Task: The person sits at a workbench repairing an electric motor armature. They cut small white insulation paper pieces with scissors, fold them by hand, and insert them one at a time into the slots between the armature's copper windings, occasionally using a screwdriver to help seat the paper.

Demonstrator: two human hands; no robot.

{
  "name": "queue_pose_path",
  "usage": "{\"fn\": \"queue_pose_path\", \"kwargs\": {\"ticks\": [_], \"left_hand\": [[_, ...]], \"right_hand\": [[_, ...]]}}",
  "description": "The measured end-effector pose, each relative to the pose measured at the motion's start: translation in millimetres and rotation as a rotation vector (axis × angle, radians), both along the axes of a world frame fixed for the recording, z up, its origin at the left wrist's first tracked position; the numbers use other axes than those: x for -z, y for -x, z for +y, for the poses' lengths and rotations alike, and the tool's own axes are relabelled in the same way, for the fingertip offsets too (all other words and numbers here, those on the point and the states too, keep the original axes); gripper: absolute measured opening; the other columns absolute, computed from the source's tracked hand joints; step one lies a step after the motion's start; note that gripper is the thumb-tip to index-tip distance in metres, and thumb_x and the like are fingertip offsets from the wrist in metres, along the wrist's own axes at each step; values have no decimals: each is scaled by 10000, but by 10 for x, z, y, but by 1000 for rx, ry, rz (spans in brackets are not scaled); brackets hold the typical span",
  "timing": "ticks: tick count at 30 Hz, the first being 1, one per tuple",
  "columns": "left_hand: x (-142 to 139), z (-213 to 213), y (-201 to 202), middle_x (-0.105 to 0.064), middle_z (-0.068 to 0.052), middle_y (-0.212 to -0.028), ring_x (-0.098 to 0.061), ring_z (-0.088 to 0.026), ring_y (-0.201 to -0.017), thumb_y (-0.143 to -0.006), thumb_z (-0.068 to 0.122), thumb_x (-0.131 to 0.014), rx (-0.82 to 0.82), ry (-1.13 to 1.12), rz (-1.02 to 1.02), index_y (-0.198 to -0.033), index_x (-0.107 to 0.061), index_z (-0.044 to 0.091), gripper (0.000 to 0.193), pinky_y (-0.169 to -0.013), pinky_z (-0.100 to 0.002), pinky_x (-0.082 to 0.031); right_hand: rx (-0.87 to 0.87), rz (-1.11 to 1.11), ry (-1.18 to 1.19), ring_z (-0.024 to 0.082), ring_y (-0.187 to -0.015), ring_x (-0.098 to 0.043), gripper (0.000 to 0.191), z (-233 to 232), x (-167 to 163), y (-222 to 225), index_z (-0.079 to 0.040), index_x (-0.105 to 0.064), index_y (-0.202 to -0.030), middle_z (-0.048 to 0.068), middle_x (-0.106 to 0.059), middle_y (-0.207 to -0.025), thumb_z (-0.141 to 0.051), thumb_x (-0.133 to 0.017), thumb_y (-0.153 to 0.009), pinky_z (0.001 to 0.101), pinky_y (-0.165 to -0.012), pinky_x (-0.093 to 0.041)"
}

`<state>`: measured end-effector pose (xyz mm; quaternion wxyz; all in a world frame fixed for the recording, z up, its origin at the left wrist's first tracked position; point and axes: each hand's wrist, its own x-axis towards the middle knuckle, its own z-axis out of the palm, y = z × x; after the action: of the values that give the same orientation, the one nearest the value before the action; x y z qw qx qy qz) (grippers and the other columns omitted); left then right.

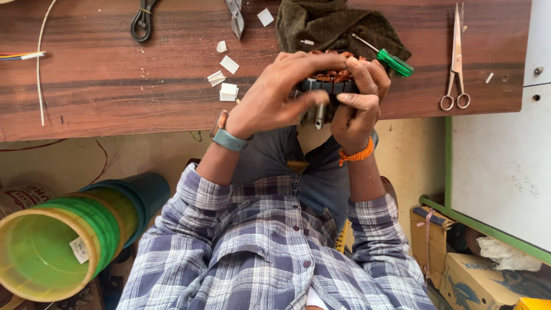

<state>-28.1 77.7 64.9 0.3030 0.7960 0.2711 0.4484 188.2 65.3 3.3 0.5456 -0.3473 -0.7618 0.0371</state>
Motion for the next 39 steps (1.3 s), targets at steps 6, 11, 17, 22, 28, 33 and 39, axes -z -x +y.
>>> {"fn": "queue_pose_path", "kwargs": {"ticks": [6,11,17,22,28,33,39], "left_hand": [[-39,-92,-124,-663,-23,-1416,-592,-230,-1358,-1049,289,-686,-157,-12,261,-1433,-598,159,416,-1114,-418,-427],[-25,-125,-229,-612,9,-1488,-496,-265,-1436,-1051,334,-663,-301,-198,409,-1395,-587,187,382,-980,-396,-413],[-87,-227,-394,-597,-14,-1505,-490,-212,-1399,-1078,339,-676,-378,-210,486,-1477,-531,171,457,-1022,-407,-422],[-175,-373,-157,-618,-58,-1396,-518,-279,-1300,-865,360,-836,-474,-307,291,-1353,-606,156,577,-1052,-425,-433],[-32,-729,887,-719,-11,-1163,-620,-214,-1077,-1017,191,-798,-685,-33,277,-1212,-694,113,233,-953,-364,-501],[137,-887,1025,-705,-76,-1079,-594,-279,-1008,-992,102,-759,-761,-25,326,-1126,-689,53,159,-881,-402,-495],[494,-931,944,-691,-58,-1068,-577,-284,-1031,-962,95,-759,-760,-42,316,-1101,-691,68,157,-912,-391,-504]], "right_hand": [[-16,77,28,354,-1417,-492,221,50,75,-15,-79,-464,-1076,168,-579,-1464,129,-485,-1005,511,-1225,-415],[-3,99,-10,353,-1424,-471,237,64,147,-7,-78,-421,-1084,171,-559,-1469,114,-503,-974,532,-1251,-381],[-48,145,31,367,-1459,-456,246,36,117,-28,-66,-429,-1113,201,-523,-1515,118,-532,-987,500,-1248,-406],[-34,4,12,393,-1545,-389,313,-58,96,-164,-82,-448,-1204,211,-448,-1604,125,-589,-1015,516,-1290,-285],[63,0,36,404,-1568,-348,352,-246,184,-147,-109,-502,-1293,208,-399,-1636,35,-602,-988,554,-1285,-256],[45,161,17,347,-1544,-371,371,-244,249,-66,-87,-455,-1377,193,-400,-1623,-72,-610,-1040,501,-1298,-284],[385,47,130,340,-1411,-546,166,-452,339,-561,-12,-681,-1160,176,-611,-1448,-125,-596,-1074,504,-1218,-445]]}}
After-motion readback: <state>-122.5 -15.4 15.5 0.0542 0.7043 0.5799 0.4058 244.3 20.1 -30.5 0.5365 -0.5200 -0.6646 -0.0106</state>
